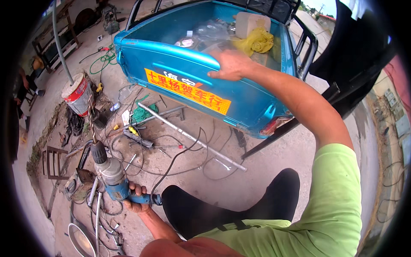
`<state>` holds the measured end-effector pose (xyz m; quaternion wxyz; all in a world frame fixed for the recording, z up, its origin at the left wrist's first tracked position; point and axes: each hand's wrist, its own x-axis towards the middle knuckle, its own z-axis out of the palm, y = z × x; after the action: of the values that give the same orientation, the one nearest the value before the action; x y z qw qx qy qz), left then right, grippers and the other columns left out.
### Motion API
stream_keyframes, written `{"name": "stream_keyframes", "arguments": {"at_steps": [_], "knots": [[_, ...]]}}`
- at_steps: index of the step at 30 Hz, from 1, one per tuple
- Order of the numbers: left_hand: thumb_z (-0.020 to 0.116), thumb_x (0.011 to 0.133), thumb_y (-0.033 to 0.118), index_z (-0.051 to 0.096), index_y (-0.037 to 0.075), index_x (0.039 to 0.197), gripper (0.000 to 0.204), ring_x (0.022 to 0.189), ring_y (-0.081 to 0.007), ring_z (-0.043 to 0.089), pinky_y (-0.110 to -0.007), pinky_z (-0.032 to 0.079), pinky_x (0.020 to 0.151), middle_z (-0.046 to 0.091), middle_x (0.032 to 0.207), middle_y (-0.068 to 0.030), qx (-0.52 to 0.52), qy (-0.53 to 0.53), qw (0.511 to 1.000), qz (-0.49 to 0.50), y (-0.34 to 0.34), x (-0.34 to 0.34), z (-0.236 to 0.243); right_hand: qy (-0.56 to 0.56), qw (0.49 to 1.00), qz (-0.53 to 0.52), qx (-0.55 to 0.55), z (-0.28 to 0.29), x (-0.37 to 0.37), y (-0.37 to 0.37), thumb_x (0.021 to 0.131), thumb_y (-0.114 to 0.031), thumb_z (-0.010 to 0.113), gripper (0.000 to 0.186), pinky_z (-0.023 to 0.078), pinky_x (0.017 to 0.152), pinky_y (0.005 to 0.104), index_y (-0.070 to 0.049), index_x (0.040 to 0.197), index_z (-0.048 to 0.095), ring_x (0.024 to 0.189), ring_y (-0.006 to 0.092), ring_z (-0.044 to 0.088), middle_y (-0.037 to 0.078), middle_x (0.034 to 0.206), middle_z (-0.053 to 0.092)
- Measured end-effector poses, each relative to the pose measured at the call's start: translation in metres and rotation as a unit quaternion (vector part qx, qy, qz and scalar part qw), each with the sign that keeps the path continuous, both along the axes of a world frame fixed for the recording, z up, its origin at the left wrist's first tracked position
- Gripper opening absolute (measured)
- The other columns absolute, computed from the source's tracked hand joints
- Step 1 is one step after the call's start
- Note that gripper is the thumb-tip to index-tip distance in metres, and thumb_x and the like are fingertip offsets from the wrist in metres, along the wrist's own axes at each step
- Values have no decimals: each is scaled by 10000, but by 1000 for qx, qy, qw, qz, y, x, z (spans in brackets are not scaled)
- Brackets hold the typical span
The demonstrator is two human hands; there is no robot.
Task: The person uses a power drill to create holes in metal pipes and then drills into the side of a blue electric tricycle to attach a metal frame.
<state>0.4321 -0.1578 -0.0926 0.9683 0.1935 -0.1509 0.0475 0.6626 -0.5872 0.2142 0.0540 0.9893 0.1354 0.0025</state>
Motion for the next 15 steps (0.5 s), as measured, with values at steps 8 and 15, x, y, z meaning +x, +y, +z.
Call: {"name": "stream_keyframes", "arguments": {"at_steps": [8, 15], "knots": [[767, 810, 107, 455, -21, 1321, 613, 1071, -254, 572, -437, 500, 943, 553, 1232, -128, -165, 54, 973, -155, -115, -99, 55, -82, 994, -11, 70, -15, 6, -20, 922, -540, 560, 643, 526, 961, 513, -47, 1333, 601, 1112, 386, 660, 224, 1198, 682], [714, 787, 126, 474, 9, 1281, 562, 1045, -238, 569, -450, 507, 902, 568, 1165, -113, -105, 129, 971, -172, -189, -173, 60, -456, 837, 252, 168, 87, -173, -48, 887, -507, 625, 526, 541, 949, 454, -93, 1203, 702, 1072, 334, 676, 153, 1092, 718]]}}
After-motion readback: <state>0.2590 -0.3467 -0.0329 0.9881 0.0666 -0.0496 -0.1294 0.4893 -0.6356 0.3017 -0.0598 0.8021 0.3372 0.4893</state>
